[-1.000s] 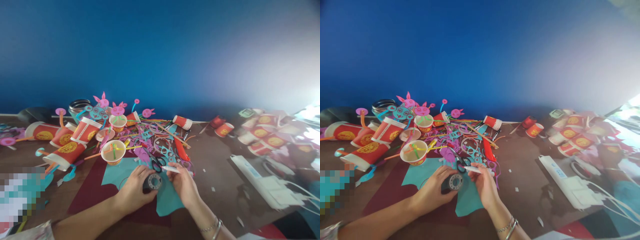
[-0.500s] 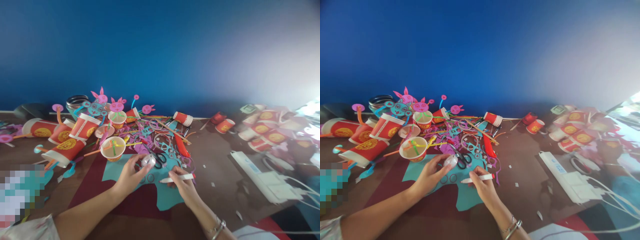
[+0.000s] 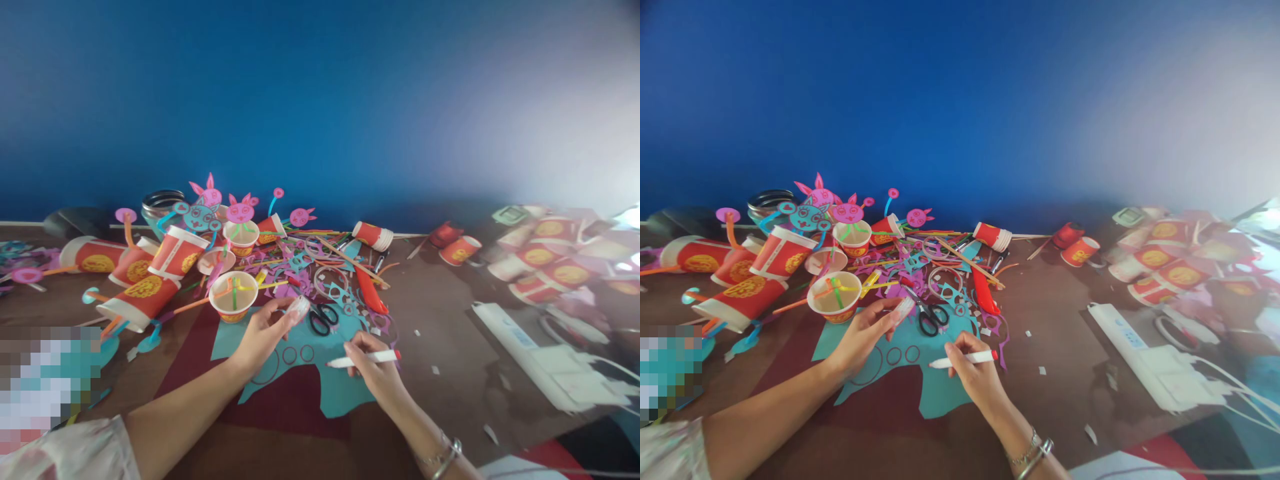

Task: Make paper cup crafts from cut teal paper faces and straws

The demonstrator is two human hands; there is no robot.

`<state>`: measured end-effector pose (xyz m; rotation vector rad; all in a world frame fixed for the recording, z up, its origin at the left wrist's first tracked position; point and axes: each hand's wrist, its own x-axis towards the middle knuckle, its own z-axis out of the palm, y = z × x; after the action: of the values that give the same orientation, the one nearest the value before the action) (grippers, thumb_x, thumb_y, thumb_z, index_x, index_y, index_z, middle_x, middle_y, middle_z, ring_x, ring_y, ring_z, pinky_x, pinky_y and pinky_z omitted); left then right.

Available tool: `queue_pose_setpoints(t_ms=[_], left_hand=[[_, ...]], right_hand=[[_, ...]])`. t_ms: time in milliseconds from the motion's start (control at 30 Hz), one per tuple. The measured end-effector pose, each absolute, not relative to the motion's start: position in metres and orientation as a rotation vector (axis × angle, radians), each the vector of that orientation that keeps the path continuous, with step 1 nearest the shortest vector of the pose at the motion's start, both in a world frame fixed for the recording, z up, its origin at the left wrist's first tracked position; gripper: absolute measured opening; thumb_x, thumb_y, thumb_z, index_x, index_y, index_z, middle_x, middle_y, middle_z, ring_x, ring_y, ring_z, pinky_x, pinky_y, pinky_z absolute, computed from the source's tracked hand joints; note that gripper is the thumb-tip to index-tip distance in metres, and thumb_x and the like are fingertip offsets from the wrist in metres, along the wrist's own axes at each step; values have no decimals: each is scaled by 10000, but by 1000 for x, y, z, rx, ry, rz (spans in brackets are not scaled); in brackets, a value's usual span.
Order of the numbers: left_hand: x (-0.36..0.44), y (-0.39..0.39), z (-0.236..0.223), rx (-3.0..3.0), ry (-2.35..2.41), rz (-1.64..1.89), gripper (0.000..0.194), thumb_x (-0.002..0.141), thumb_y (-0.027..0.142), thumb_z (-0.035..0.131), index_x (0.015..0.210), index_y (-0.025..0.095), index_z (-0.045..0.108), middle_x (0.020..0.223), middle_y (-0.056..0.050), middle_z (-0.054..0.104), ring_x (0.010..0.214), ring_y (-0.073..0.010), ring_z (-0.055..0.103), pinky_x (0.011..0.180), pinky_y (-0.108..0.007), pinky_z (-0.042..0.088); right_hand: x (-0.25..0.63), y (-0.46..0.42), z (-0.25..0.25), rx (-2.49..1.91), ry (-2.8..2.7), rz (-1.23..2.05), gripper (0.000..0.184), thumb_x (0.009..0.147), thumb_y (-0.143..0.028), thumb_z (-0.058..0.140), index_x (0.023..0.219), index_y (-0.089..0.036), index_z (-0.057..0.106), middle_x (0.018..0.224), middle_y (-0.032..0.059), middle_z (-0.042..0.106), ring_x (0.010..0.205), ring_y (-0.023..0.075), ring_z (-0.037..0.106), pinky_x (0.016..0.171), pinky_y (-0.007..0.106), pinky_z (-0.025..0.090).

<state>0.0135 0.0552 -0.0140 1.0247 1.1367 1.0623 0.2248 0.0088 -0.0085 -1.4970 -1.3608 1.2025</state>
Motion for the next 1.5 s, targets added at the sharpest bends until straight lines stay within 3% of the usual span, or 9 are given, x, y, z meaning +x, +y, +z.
queue_pose_setpoints(t_ms=[167,333,433,567,833,967,1233,1500], left_hand=[[14,55,-15,1026,1112,1075,495,703,471,656,1047,119,605,653,7,579,537,-105,480,518,-225,380],[14,54,-13,1074,1155,1063,479,703,461,662,1034,119,609,616,17,565,521,-103,469,503,-223,384],[15,51,-12,1131,1131,1083,458,713,433,666,1053,133,601,798,-33,631,586,-110,516,524,-224,419],[19,46,-9,1184,1016,1107,439,710,412,680,1056,156,597,1017,-81,632,817,-179,589,642,-259,490],[16,50,-13,1087,1045,1006,518,678,486,678,1049,132,605,1013,-109,668,922,-248,604,738,-323,493],[17,52,-13,1059,1036,1015,515,648,502,695,1008,143,612,971,-102,673,926,-254,607,762,-335,490],[19,53,-15,1047,1031,1024,499,646,492,702,997,148,615,961,-97,670,906,-242,608,763,-331,488],[18,56,-21,1087,1061,1080,464,684,474,681,1008,146,628,978,-96,675,904,-236,612,732,-305,493]], right_hand=[[225,7,-10,-1463,-1418,1199,254,746,-374,630,618,-204,491,509,-27,579,464,112,467,461,230,336],[231,-2,-3,-1469,-1450,1267,267,839,-401,525,674,-192,542,569,6,641,530,129,528,519,238,379],[232,-9,-3,-1484,-1483,1362,274,826,-387,543,641,-184,551,556,11,639,532,134,540,517,237,374],[226,-6,-7,-1434,-1448,1370,234,811,-358,541,653,-186,557,547,3,623,538,141,555,522,241,389],[212,9,1,-1357,-1496,1333,255,787,-411,564,677,-181,565,589,5,614,541,125,547,511,226,404],[217,-4,-3,-1473,-1541,1324,228,733,-330,604,609,-201,461,488,-30,546,440,99,472,433,205,339],[219,-14,-15,-1521,-1694,1137,263,721,-291,554,530,-216,390,444,-45,471,428,94,425,441,214,323],[210,6,-9,-1479,-1572,1277,230,724,-309,542,560,-220,408,436,-38,535,429,121,537,440,211,377]])
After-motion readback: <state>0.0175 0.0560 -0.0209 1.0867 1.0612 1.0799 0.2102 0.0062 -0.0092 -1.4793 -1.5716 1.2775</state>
